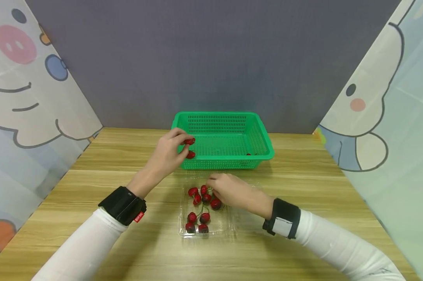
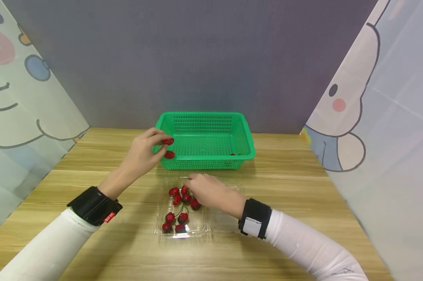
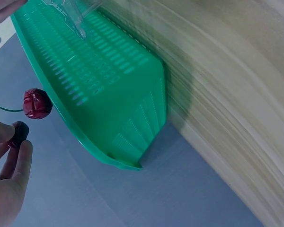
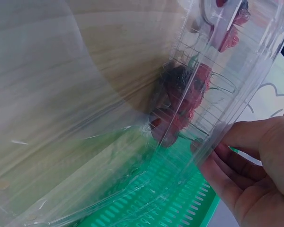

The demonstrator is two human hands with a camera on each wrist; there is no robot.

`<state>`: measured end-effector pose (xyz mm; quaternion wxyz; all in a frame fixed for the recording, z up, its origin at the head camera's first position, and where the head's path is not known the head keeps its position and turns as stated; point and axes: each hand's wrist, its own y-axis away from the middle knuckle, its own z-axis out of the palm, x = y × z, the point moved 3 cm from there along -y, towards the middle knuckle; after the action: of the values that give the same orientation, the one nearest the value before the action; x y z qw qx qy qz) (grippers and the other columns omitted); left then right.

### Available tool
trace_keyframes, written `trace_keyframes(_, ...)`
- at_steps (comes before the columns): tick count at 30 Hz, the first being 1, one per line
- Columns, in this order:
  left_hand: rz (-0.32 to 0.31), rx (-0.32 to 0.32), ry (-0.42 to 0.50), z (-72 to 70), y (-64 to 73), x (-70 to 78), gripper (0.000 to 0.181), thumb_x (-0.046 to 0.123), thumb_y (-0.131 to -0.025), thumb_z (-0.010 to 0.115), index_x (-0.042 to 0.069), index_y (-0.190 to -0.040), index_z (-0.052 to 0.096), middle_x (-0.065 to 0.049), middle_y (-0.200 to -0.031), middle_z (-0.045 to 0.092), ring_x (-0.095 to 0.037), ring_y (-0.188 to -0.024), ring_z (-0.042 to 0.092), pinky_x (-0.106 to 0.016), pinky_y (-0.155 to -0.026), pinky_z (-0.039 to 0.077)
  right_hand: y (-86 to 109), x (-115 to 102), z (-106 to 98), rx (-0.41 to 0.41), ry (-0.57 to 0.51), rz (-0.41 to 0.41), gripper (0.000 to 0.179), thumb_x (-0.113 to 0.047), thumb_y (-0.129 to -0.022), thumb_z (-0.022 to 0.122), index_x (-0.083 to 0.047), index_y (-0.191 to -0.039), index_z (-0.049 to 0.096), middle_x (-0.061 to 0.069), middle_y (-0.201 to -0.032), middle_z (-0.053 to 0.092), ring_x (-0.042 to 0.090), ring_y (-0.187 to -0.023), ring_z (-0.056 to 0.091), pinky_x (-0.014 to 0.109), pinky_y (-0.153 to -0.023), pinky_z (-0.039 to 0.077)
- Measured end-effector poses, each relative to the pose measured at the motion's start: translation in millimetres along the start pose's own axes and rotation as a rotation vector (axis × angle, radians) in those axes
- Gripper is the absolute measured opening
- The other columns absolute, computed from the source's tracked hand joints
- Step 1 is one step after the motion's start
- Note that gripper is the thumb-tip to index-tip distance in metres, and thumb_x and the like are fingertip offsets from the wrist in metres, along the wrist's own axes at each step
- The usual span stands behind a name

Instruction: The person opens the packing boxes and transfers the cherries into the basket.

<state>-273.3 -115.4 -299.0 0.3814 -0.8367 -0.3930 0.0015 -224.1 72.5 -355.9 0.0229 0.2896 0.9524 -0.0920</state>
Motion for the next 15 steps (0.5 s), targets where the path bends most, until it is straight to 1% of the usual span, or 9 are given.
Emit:
trace_keyframes(2,-0.003,0.003,0.000,0.9,-1.6,-0.7,0.020,-0.005,-0.088,0.068,-0.001,-0.107,0.072,-0.007,-0.104,0.058,-0.023,-0.087,0.061,-0.026,-0.068,0.047,0.0,-0.7,-0.4,-0.002,-0.022,0.009,0.009,0.003,-0.088,0.068,-0.005,-0.092,0.071,-0.001,-0.083,0.059,0.010,-0.071,0.063,0.012,-0.060,0.043)
trace_keyframes(5,-0.010,0.012,0.002,2.3,-3.5,-1.9,0.021,-0.007,-0.087,0.069,-0.002,-0.107,0.072,-0.008,-0.103,0.058,-0.024,-0.087,0.061,-0.027,-0.070,0.048,0.0,-1.5,-0.6,-0.007,-0.050,0.023,0.011,0.004,-0.089,0.066,-0.006,-0.087,0.071,-0.003,-0.078,0.058,0.007,-0.069,0.061,0.010,-0.059,0.042)
trace_keyframes(11,-0.021,0.016,-0.011,6.6,-6.1,-7.5,0.021,-0.009,-0.086,0.069,-0.002,-0.106,0.072,-0.009,-0.103,0.058,-0.025,-0.089,0.061,-0.026,-0.072,0.049,-0.8,-2.6,1.3,-0.005,-0.051,0.026,0.012,0.004,-0.088,0.068,-0.007,-0.087,0.071,-0.003,-0.081,0.060,0.010,-0.075,0.066,0.010,-0.064,0.045)
trace_keyframes(15,-0.039,-0.003,-0.030,8.2,-7.2,-11.0,0.021,-0.007,-0.087,0.070,-0.002,-0.108,0.071,-0.009,-0.104,0.057,-0.025,-0.091,0.061,-0.027,-0.073,0.048,-1.0,-2.2,1.4,0.022,-0.037,0.015,0.012,0.004,-0.089,0.066,-0.007,-0.085,0.070,-0.004,-0.078,0.058,0.007,-0.070,0.063,0.010,-0.061,0.043)
